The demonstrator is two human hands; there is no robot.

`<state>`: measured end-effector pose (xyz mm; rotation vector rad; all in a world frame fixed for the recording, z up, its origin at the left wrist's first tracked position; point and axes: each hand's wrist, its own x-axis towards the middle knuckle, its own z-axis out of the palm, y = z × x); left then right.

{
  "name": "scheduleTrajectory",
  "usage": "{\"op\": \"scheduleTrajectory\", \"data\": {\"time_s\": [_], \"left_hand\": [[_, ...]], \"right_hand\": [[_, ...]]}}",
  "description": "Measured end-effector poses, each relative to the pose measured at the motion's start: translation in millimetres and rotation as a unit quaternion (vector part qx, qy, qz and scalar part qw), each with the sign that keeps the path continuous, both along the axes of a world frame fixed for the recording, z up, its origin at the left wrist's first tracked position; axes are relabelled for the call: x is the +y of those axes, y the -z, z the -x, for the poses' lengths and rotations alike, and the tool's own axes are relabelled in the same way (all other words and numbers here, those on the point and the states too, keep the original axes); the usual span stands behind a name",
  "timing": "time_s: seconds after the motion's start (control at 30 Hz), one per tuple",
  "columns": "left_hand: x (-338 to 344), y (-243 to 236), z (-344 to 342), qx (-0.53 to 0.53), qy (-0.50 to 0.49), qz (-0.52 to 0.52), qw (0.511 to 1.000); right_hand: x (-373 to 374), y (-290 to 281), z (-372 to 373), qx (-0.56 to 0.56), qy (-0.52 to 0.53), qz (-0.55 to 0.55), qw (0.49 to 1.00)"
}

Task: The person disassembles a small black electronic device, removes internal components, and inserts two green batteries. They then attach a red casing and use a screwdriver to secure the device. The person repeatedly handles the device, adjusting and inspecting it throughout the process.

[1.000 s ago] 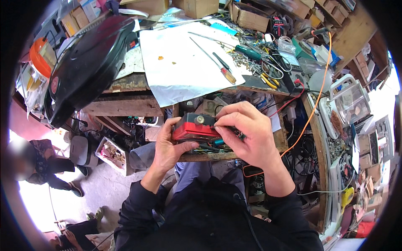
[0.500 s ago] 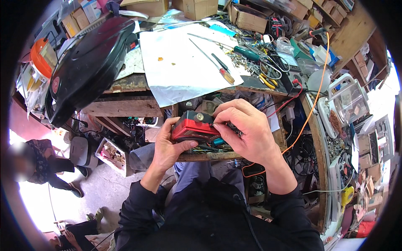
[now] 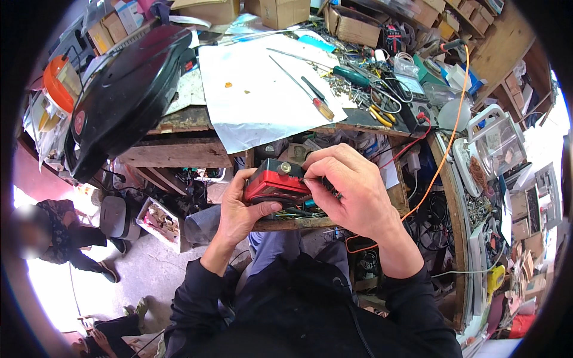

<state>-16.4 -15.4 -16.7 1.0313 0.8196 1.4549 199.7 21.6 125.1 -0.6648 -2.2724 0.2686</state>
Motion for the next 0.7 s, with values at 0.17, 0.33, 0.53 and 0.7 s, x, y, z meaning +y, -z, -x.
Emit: {"op": "scheduleTrajectory", "data": {"time_s": [0.17,0.33,0.53,0.7], "left_hand": [[0.8,0.3,0.8,0.003,0.002,-0.004,1.000],[0.9,-1.1,0.5,0.012,-0.002,-0.002,1.000],[2.0,-2.7,0.8,0.016,0.004,0.009,1.000],[0.1,-9.4,2.2,0.022,0.011,0.030,0.999]], "right_hand": [[0.7,3.3,2.1,0.005,0.004,-0.014,1.000],[1.9,3.9,0.9,0.007,0.005,-0.010,1.000],[3.8,2.4,-0.5,0.008,0.009,-0.004,1.000],[3.7,5.6,2.0,0.016,0.023,0.004,1.000]]}}
